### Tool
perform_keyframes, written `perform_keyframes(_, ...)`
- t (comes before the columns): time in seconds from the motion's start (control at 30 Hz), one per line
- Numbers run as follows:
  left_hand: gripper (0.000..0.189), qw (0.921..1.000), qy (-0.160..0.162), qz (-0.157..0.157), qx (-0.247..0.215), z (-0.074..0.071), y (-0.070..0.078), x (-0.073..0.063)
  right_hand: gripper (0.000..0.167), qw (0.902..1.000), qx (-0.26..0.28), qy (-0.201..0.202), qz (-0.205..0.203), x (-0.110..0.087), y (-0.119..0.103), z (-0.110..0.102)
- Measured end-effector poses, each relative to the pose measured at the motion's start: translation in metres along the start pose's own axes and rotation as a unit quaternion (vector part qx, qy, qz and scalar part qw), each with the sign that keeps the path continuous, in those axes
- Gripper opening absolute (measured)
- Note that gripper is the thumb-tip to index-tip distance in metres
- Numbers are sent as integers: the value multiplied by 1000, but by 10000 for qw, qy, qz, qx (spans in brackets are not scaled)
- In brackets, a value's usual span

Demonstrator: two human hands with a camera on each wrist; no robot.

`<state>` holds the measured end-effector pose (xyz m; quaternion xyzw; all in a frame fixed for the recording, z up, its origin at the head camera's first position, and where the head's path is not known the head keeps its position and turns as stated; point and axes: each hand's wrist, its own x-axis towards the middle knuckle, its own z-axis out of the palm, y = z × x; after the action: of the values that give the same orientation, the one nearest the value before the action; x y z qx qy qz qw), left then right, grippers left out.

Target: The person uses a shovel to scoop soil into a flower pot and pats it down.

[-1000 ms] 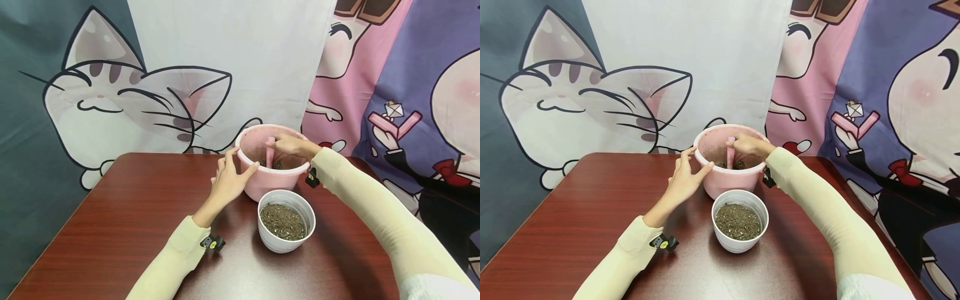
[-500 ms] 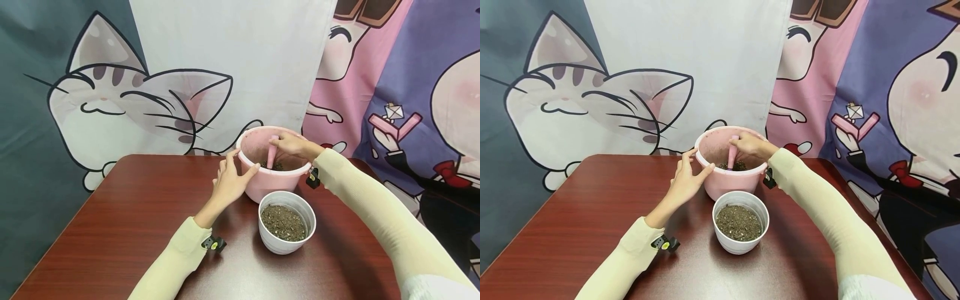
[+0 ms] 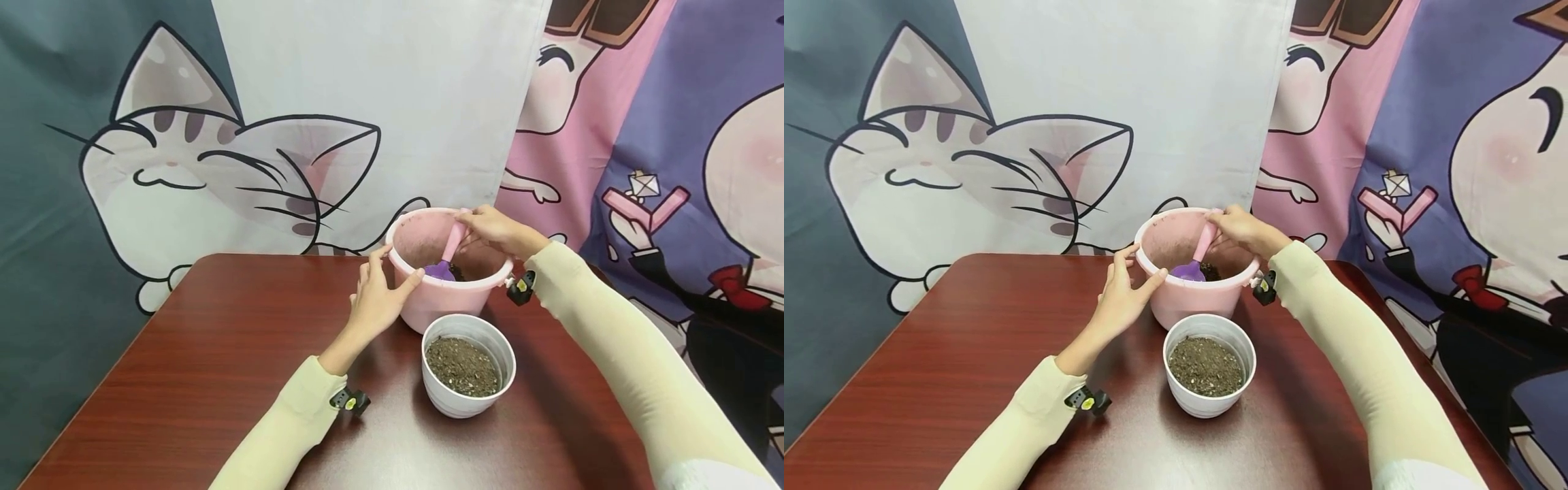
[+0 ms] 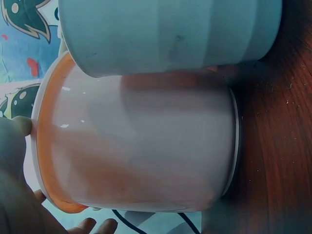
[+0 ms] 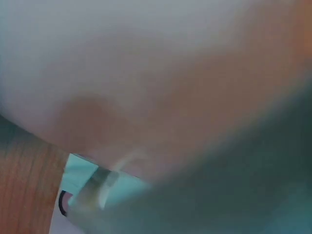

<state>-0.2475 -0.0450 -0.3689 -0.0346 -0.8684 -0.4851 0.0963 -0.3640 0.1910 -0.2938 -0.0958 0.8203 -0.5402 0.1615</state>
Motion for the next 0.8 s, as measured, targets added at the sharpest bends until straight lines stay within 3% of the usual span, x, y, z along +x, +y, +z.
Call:
perform_keyframes(0.47, 85, 9985, 21, 308, -442, -1, -1, -3, 32, 9946, 929, 366, 275, -18, -8, -18)
perform_keyframes(0.8, 82, 9984, -235, 480, -200, -5, 8, -14, 31, 9852, 1369, 1000, 265, -35, -4, -33)
